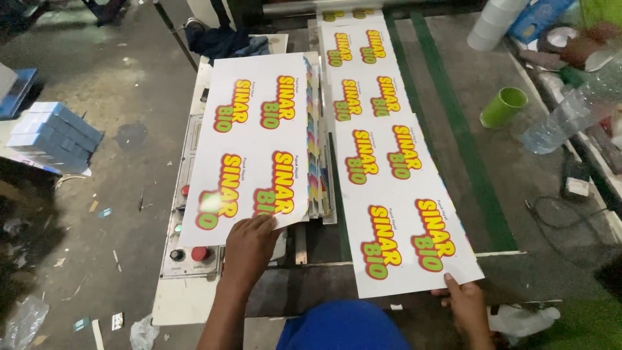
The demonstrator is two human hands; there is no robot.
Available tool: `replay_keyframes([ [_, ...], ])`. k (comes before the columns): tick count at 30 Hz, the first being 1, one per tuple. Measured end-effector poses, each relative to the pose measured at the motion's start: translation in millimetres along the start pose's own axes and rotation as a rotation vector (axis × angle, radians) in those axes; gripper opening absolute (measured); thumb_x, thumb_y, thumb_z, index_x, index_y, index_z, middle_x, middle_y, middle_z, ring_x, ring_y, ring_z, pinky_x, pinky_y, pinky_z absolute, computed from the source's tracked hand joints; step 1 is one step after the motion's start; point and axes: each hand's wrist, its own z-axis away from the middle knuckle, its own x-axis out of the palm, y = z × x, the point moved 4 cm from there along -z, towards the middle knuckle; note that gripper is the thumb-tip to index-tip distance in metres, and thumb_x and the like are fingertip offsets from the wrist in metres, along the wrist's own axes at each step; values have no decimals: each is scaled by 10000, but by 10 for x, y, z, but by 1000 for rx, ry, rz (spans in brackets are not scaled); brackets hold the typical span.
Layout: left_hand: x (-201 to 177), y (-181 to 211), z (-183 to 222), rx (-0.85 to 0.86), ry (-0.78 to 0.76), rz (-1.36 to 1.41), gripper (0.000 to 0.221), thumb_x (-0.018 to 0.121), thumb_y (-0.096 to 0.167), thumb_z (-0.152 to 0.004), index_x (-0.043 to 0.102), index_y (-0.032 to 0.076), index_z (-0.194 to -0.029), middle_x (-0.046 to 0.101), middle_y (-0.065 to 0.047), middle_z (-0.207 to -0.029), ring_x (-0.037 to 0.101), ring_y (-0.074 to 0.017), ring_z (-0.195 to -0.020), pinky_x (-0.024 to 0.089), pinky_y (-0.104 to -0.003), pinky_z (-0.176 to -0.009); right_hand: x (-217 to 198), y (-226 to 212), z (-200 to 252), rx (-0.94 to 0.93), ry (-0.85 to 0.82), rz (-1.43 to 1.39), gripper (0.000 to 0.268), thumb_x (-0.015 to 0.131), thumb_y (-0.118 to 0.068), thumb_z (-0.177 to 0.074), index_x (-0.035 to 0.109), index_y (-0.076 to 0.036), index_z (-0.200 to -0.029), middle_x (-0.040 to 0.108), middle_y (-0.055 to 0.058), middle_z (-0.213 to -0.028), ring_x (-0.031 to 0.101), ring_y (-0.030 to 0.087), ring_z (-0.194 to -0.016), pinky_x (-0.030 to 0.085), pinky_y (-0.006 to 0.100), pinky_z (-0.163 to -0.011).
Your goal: Organizing and stacking printed label sheets onto a machine's input tray.
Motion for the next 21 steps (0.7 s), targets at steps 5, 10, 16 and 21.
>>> replay_keyframes([
  [5,12,6,11,0,23,32,253,782,210,-811,744,58,-1009,751,-105,-1065,699,-316,-971,530,-443,-857,134,81,-102,31,-65,71,324,621,-226,-1019,703,65,-1134,756,149,-838,704,220,-643,474,344,-491],
  [10,3,-41,38,-15,60,67,268,781,216,-807,748,59,-1021,751,-110,-1081,695,-321,-998,532,-448,-872,421,-57,-192,-9,-123,46,293,644,-230,-981,692,25,-1116,750,114,-836,703,205,-639,471,335,-490],
  [16,-10,-36,29,-44,13,89,235,764,196,-819,741,60,-1009,751,-101,-1097,697,-312,-1018,525,-448,-885,801,-476,-434,-82,-103,97,305,659,-231,-1013,718,51,-1110,755,190,-817,670,228,-609,465,339,-509],
  [21,-37,-42,0,-44,-18,98,254,764,245,-835,731,48,-992,742,-116,-1119,687,-327,-1030,517,-455,-888,1097,-894,-683,-32,-105,-20,266,643,-192,-992,659,29,-1139,728,119,-881,700,197,-651,467,335,-500],
])
